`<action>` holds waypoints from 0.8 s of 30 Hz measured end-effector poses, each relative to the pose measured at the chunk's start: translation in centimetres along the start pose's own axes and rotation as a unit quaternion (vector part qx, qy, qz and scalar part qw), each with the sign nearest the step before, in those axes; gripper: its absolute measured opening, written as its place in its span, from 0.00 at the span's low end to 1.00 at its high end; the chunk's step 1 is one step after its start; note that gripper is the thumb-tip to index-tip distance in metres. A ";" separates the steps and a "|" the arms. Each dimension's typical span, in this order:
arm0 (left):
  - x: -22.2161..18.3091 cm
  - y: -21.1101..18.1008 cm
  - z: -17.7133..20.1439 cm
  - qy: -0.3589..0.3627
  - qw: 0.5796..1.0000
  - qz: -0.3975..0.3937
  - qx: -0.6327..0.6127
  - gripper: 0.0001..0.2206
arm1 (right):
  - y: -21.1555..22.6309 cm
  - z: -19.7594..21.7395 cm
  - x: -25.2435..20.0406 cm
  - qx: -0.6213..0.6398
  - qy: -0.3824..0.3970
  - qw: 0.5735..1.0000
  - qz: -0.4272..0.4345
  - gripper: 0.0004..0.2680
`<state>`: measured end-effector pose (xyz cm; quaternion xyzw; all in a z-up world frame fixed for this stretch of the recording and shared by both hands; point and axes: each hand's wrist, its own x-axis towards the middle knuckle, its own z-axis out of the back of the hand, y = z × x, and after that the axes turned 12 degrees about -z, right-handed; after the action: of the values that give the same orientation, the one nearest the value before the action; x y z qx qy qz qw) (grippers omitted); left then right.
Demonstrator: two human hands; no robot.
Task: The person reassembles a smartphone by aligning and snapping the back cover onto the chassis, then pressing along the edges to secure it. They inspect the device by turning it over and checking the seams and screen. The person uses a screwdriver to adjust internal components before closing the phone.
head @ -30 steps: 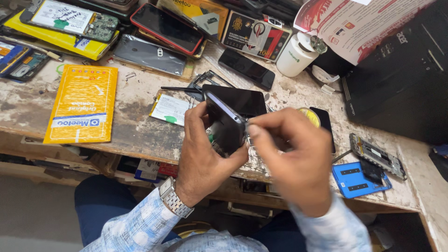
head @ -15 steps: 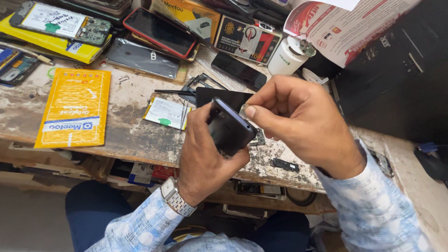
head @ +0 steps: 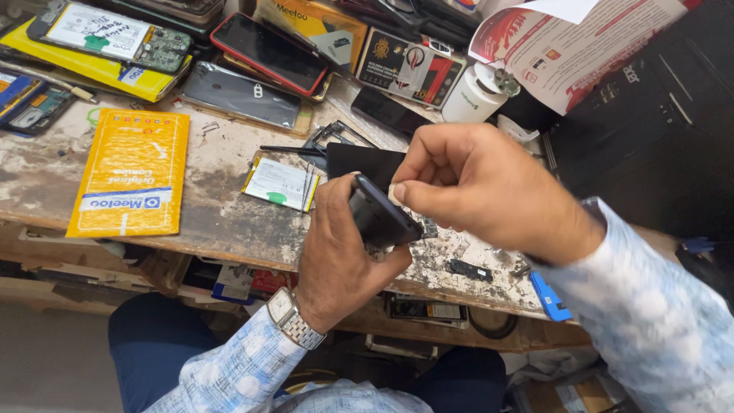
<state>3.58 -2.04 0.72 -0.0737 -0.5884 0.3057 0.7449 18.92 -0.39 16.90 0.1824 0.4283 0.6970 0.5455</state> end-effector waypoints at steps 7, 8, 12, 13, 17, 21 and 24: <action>0.0 0.0 0.1 -0.004 1.000 -0.021 0.004 0.44 | 0.0 -0.1 0.5 0.076 0.043 0.995 -0.039 0.03; 0.1 0.1 0.0 0.004 1.000 -0.010 0.000 0.44 | 0.1 -0.2 0.3 0.070 0.031 0.997 -0.027 0.03; 0.2 0.0 0.0 -0.001 1.000 0.002 -0.004 0.44 | 1.2 -1.3 -1.1 -0.172 -0.107 0.976 0.079 0.03; 0.2 0.0 0.0 -0.001 1.000 0.000 -0.002 0.44 | 1.4 -1.5 -1.3 -0.222 -0.132 0.960 0.107 0.03; 0.2 -0.2 0.3 -0.002 1.000 -0.006 0.004 0.44 | 1.3 -2.0 -1.7 -0.311 -0.172 0.920 0.166 0.04; 0.4 -0.1 0.7 0.021 0.999 0.013 -0.024 0.42 | -0.2 -0.9 -0.1 0.017 -0.041 0.999 0.032 0.04; 0.8 0.3 1.2 0.008 1.000 -0.001 -0.018 0.43 | -2.2 -0.3 0.2 0.114 -0.085 0.990 0.013 0.04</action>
<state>2.48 -1.61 1.61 -0.0887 -0.5881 0.2936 0.7484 19.94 -0.22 14.87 0.3075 0.4549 0.6326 0.5463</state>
